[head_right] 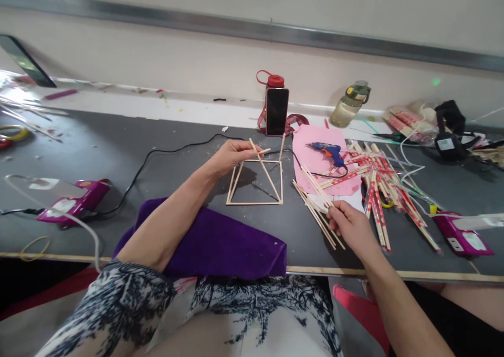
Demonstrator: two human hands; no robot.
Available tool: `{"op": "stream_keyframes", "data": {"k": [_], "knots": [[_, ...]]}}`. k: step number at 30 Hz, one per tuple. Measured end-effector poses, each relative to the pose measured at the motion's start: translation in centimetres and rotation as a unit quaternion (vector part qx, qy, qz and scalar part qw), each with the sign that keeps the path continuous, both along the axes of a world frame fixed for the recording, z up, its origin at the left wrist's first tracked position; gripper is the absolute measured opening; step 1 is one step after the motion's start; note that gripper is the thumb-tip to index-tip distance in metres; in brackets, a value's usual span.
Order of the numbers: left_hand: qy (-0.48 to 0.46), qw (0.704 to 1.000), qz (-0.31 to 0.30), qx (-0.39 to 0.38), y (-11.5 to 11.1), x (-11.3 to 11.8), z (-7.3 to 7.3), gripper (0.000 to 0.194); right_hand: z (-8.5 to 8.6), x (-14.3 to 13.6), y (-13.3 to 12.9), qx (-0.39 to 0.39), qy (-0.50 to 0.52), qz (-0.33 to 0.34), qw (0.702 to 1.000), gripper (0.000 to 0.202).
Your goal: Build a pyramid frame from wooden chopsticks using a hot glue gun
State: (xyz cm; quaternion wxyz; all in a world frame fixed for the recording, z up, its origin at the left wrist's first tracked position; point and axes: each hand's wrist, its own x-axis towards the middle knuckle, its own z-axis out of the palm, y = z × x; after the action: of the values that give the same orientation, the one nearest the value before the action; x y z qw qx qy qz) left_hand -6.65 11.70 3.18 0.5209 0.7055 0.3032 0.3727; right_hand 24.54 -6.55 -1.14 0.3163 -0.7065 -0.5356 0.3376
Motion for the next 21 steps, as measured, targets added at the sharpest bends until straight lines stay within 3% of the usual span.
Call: {"op": "stream_keyframes", "data": {"k": [2,4,7,10,15,21], "knots": [[0.008,1.000,0.004,0.000,0.0,0.0,0.1,0.027,0.5,-0.4,0.5,-0.022,0.183,-0.032,0.982,0.023],[0.016,1.000,0.007,0.003,0.0,0.0,0.2,0.026,0.9,-0.7,1.2,-0.024,0.322,-0.065,0.944,0.022],[0.018,1.000,0.010,0.013,0.2,-0.1,0.1,0.025,1.2,-1.1,2.3,0.001,0.414,-0.104,0.904,0.023],[0.016,1.000,0.007,0.018,0.2,-0.1,0.0,0.025,1.4,-1.7,2.9,0.041,0.435,-0.115,0.892,0.023],[0.014,1.000,0.008,0.013,0.2,0.0,0.1,0.024,1.1,-3.4,2.2,0.098,0.428,-0.068,0.896,0.030],[-0.003,1.000,-0.016,0.006,0.3,-0.1,-0.1,0.028,0.2,-4.8,0.5,0.025,0.334,-0.041,0.941,0.027]]}}
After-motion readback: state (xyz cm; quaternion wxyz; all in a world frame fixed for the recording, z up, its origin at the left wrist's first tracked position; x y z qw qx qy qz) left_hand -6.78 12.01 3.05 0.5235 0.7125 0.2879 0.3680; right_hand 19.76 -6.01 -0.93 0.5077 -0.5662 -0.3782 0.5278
